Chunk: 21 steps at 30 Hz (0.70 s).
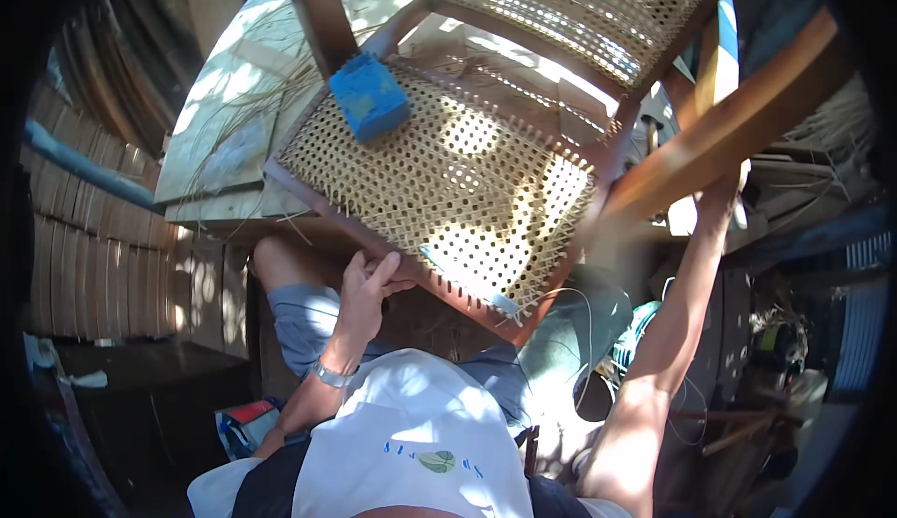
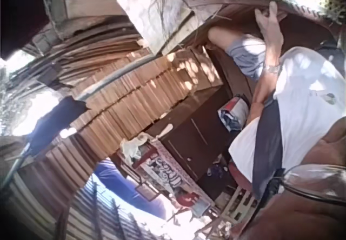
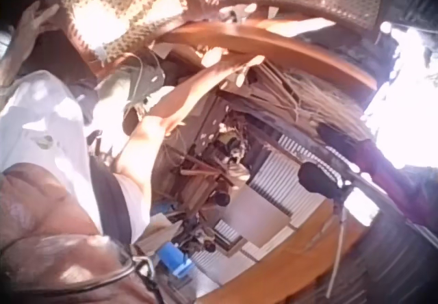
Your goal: Weaving and securing cane material into a chair seat frame.
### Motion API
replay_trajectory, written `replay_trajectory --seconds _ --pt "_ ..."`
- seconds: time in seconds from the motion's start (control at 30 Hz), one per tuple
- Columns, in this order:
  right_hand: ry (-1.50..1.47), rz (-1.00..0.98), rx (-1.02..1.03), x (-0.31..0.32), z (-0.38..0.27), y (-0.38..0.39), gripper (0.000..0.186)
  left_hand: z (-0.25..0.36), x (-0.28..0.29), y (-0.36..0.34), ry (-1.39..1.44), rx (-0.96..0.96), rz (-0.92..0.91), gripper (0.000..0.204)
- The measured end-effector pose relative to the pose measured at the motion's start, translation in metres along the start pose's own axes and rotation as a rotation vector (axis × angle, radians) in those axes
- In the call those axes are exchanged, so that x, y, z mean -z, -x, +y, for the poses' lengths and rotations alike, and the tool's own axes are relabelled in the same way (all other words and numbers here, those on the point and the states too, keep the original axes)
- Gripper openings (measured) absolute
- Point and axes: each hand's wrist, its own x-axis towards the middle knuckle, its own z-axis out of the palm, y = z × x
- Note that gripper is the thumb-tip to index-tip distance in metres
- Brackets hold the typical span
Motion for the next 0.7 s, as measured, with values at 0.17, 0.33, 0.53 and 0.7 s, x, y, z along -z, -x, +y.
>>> replay_trajectory --seconds 0.17,0.33,0.53,0.7 --pt "-0.202 0.161 -0.070 -0.063 -0.087 0.017 0.052 0.007 -0.001 -0.001 -0.025 0.013 0.022 0.030" --pt "-0.324 0.210 -0.021 -0.088 -0.136 0.043 0.069 0.003 0.004 -0.005 -0.020 -0.077 0.069 0.028" --pt "-0.022 -0.109 0.081 -0.144 -0.183 0.057 0.050 0.035 0.056 -0.031 -0.050 -0.147 0.181 0.020" --pt "0.076 0.126 0.060 -0.213 -0.203 0.095 0.052 0.051 0.112 -0.058 -0.195 -0.050 0.318 0.027"
